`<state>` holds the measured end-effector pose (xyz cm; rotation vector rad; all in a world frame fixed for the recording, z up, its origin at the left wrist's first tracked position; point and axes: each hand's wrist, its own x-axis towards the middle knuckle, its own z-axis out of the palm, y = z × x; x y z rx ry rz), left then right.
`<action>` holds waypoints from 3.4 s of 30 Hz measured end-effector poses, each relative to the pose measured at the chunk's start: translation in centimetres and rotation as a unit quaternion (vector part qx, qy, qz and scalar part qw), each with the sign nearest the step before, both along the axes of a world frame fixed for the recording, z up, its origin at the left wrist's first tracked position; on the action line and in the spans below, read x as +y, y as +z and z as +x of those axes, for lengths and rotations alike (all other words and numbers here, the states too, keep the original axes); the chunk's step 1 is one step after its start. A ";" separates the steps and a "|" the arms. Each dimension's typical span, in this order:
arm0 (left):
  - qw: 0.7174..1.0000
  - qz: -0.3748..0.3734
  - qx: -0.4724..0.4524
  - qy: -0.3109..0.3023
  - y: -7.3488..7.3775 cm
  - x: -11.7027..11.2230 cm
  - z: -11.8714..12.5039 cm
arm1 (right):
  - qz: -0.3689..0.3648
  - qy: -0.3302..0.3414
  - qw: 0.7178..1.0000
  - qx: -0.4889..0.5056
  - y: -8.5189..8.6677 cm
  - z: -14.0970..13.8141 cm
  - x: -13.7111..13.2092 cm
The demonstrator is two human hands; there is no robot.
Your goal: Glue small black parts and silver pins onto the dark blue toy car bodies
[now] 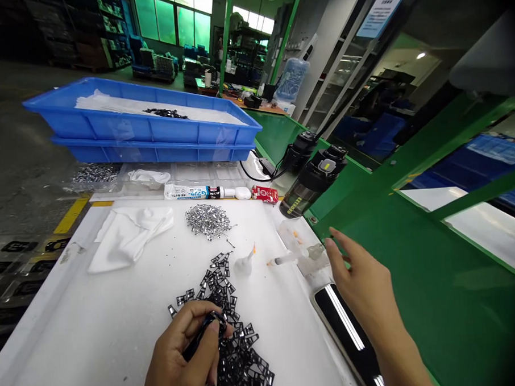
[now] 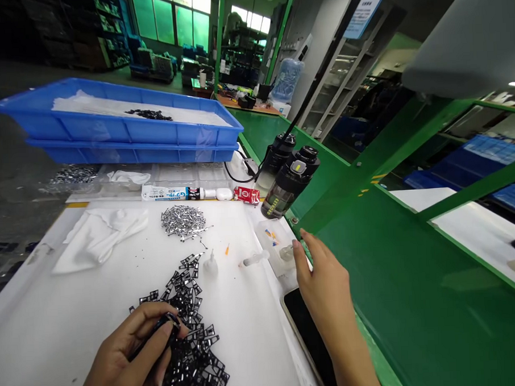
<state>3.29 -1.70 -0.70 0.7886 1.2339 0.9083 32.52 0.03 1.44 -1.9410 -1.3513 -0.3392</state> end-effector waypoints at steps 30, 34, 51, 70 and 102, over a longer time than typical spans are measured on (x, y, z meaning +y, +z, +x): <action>0.857 -0.138 -0.485 -0.107 -0.4 1.0 -0.9 | -0.043 0.335 0.532 0.777 7.6 -15.6 0.3; 0.857 -0.136 -0.483 -0.117 -0.6 0.9 -0.8 | -0.016 0.305 0.497 0.812 5.8 -15.3 0.1; 0.875 -0.160 -0.451 -0.081 -0.7 0.9 -0.5 | 0.034 0.265 0.558 0.786 4.7 -16.5 0.6; 0.890 -0.158 -0.419 -0.089 -0.9 0.8 -0.6 | 0.046 0.263 0.575 0.774 3.9 -16.9 0.7; 0.882 -0.164 -0.434 -0.076 -0.8 0.7 -0.4 | 0.082 0.221 0.586 0.775 3.6 -17.1 0.4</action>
